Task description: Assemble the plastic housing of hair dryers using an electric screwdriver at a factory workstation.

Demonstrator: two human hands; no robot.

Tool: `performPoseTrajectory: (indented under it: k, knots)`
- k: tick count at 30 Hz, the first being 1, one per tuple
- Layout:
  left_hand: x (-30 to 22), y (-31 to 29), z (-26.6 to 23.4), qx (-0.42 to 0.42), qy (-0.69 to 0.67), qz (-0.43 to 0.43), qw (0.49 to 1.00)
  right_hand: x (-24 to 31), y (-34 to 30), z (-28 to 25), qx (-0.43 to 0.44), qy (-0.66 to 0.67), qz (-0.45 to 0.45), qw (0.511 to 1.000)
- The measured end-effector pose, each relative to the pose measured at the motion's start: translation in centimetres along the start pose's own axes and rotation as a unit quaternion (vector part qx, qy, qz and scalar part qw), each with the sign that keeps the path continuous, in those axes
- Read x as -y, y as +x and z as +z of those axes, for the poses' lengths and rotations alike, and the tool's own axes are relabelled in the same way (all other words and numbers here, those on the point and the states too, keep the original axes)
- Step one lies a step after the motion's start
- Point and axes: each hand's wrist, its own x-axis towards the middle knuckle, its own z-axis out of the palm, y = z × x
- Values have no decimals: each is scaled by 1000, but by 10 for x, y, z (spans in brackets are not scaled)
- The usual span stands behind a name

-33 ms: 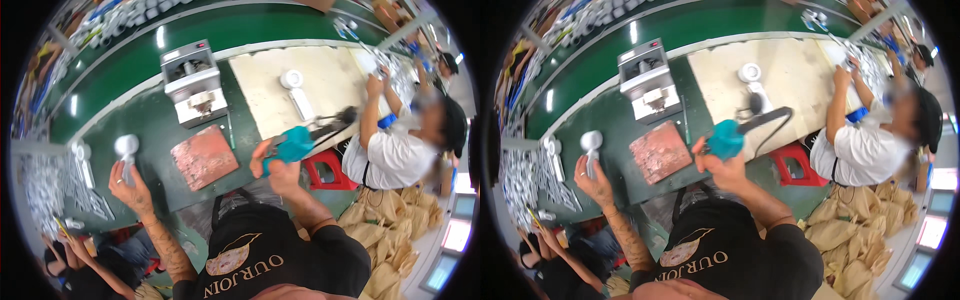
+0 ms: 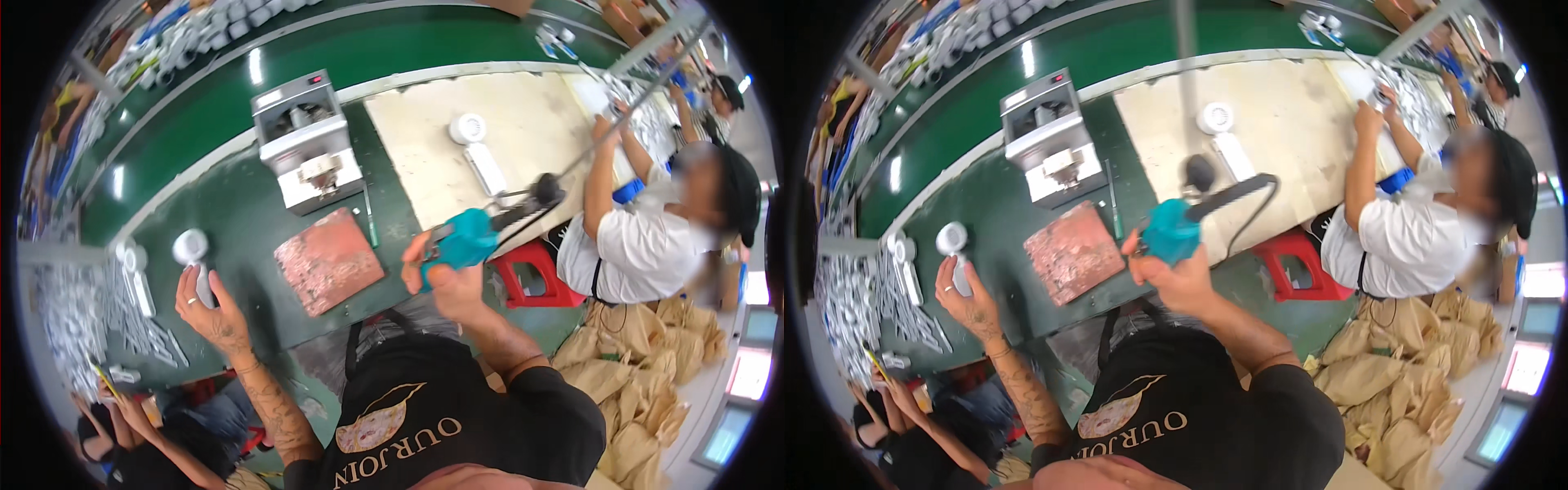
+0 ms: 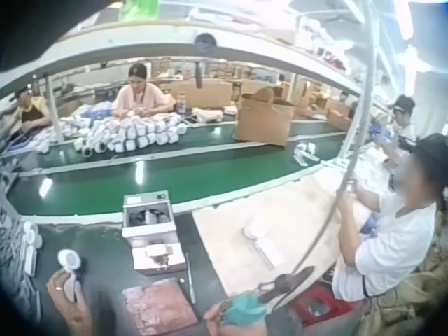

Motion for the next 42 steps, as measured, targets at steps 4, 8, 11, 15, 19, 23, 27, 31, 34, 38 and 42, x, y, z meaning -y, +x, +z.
performPoseTrajectory:
  k: [4,8,11,15,19,23,27,31,34,38,42]
  knots:
    - [-134,29,32,153,-314,-11,937,13,-8,-2,-8,8,23,1000]
    - [-248,20,125,414,-460,27,785,19,-13,-2,2,6,18,1000]
    - [-307,-6,198,427,-319,115,838,13,-24,-11,2,-13,20,1000]
    - [-330,-24,233,436,-255,111,856,20,-37,-20,-5,-23,2,1000]
    - [-330,-24,227,428,-327,38,841,26,-39,-29,-46,-44,1,998]
    - [-296,-4,173,421,-444,12,791,20,-32,-50,-29,-25,-51,998]
    - [-239,5,102,298,-417,164,843,15,-18,-54,-44,-48,-71,995]
    - [-171,2,51,332,-356,149,861,16,-2,-28,-39,-81,-53,995]
    - [-137,-2,34,330,-325,158,872,17,15,-6,14,-62,-73,995]
    - [-115,-13,34,346,-327,113,872,8,43,25,55,-21,-84,995]
    - [-105,-7,40,276,-316,169,892,-15,94,52,77,5,-163,984]
